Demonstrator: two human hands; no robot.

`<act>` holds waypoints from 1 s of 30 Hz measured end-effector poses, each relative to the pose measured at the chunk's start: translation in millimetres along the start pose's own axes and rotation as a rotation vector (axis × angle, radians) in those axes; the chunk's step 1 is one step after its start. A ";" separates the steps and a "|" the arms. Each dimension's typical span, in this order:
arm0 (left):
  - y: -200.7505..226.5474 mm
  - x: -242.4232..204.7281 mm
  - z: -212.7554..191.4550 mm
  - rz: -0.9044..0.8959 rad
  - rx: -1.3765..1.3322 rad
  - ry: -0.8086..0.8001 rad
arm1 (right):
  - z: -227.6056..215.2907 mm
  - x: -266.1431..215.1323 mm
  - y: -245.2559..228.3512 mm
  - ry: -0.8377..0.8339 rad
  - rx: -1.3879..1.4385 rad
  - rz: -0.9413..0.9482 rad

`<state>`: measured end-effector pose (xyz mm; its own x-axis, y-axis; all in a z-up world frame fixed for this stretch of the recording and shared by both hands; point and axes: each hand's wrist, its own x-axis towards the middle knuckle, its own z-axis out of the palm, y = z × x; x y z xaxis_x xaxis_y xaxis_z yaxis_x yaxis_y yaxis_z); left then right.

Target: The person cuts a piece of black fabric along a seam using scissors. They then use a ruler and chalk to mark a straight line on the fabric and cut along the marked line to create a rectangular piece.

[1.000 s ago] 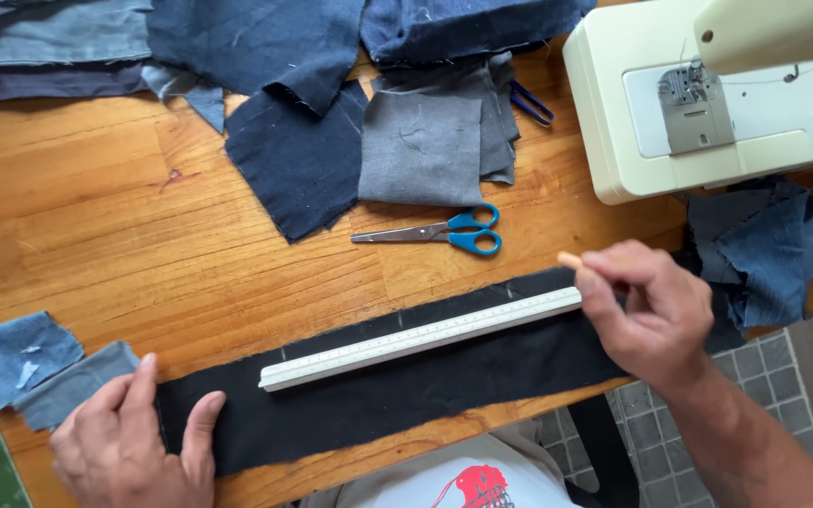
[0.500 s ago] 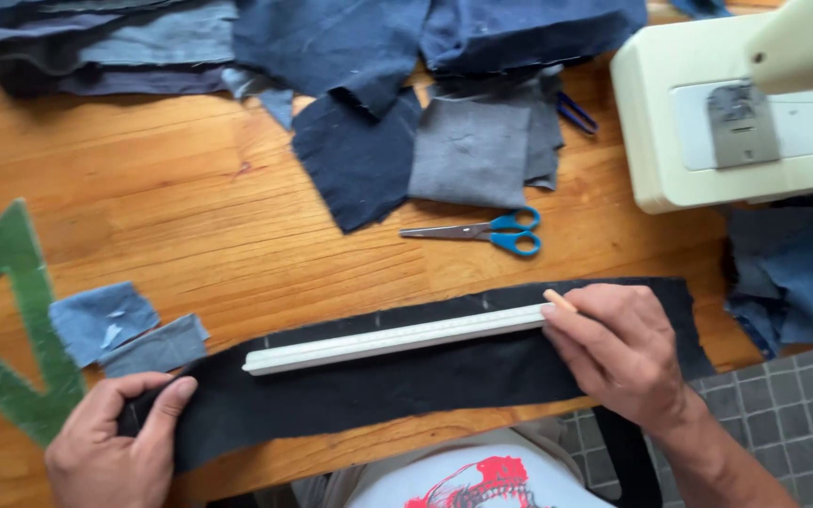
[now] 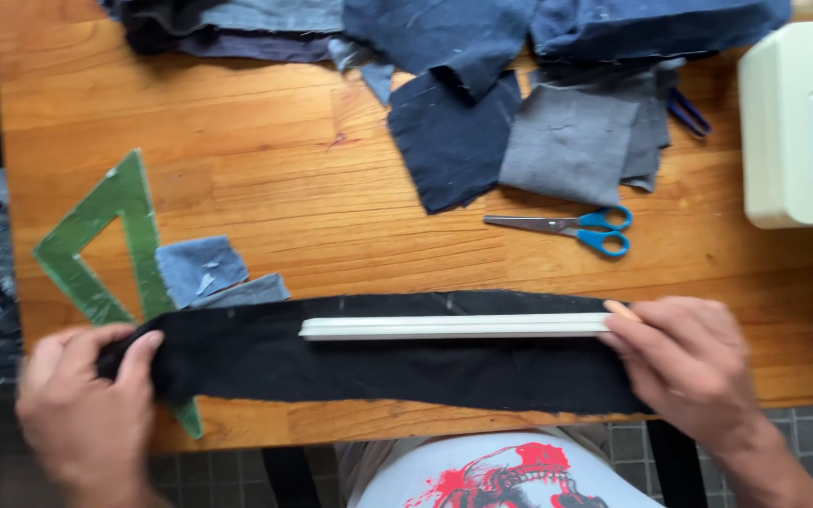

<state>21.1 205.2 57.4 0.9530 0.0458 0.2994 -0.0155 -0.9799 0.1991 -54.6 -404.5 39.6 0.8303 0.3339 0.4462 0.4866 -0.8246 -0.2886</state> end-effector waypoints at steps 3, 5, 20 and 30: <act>54.4 7.1 -9.6 0.112 0.422 0.209 | -5.2 -21.0 11.6 0.009 -0.039 0.087; 117.2 20.3 -18.4 0.238 -0.197 0.069 | -8.5 -32.2 15.0 0.020 -0.046 0.157; 151.4 4.0 48.3 0.418 -0.516 -0.075 | -6.1 -43.5 17.4 0.053 -0.020 0.197; 170.8 4.2 56.4 0.464 -0.424 -0.092 | -19.0 -38.8 22.2 0.072 0.006 0.232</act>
<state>39.5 27.0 40.1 0.8403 -0.4001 0.3659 -0.5334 -0.7308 0.4259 -81.1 -444.5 31.9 0.8986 0.1016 0.4268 0.2864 -0.8728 -0.3952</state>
